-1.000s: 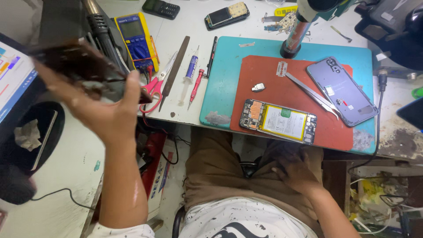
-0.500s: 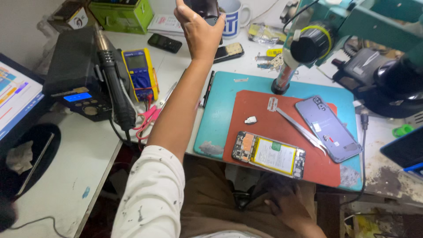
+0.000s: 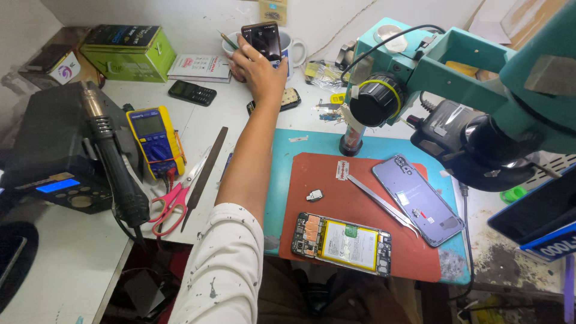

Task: The person handles a new LCD screen assembly, peeling off protective films and inspecting the edges. They then work on a disassembled smartphone, using tweezers to manipulate internal components and connectors. The person also handles a separate back cover and a battery, positioning them for reassembly.

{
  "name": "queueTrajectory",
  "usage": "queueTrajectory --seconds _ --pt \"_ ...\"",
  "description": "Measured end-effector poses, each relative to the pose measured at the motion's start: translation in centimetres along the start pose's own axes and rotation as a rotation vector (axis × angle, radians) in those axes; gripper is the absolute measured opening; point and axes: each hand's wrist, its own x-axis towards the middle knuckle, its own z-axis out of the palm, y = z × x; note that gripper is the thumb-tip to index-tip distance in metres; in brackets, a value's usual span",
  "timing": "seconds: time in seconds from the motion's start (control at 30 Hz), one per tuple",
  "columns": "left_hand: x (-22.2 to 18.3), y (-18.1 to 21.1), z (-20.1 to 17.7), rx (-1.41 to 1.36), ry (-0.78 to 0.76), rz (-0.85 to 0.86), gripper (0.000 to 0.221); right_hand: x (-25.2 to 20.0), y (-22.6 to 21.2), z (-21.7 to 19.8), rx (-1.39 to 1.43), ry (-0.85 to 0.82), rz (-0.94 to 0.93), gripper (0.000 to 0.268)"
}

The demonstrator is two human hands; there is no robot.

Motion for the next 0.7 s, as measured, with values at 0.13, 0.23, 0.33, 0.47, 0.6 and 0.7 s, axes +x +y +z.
queueTrajectory --seconds 0.13,0.23,0.33,0.47,0.6,0.7 --pt "0.1 0.0 -0.1 -0.011 -0.075 -0.041 0.129 -0.2 -0.1 -0.4 0.050 0.033 -0.029 0.058" --pt "-0.1 0.3 -0.6 -0.013 -0.089 -0.024 0.135 0.1 -0.3 -0.9 0.029 -0.029 0.011 0.058" --pt "-0.4 -0.2 -1.7 -0.030 -0.053 0.022 0.134 -0.4 -0.1 -0.9 0.012 -0.042 0.001 0.056" --pt "1.0 -1.6 -4.8 -0.179 0.080 0.079 0.099 -0.3 -0.5 -1.2 -0.042 -0.126 0.056 0.056" --pt "0.9 -3.2 -11.8 -0.430 0.022 -0.008 0.049 -0.5 -1.0 -2.0 0.045 -0.009 0.032 0.053" --pt "-5.3 -3.1 -19.2 -1.016 -0.273 -0.072 0.029 -0.8 -1.6 -2.6 0.038 -0.006 0.025 0.050"
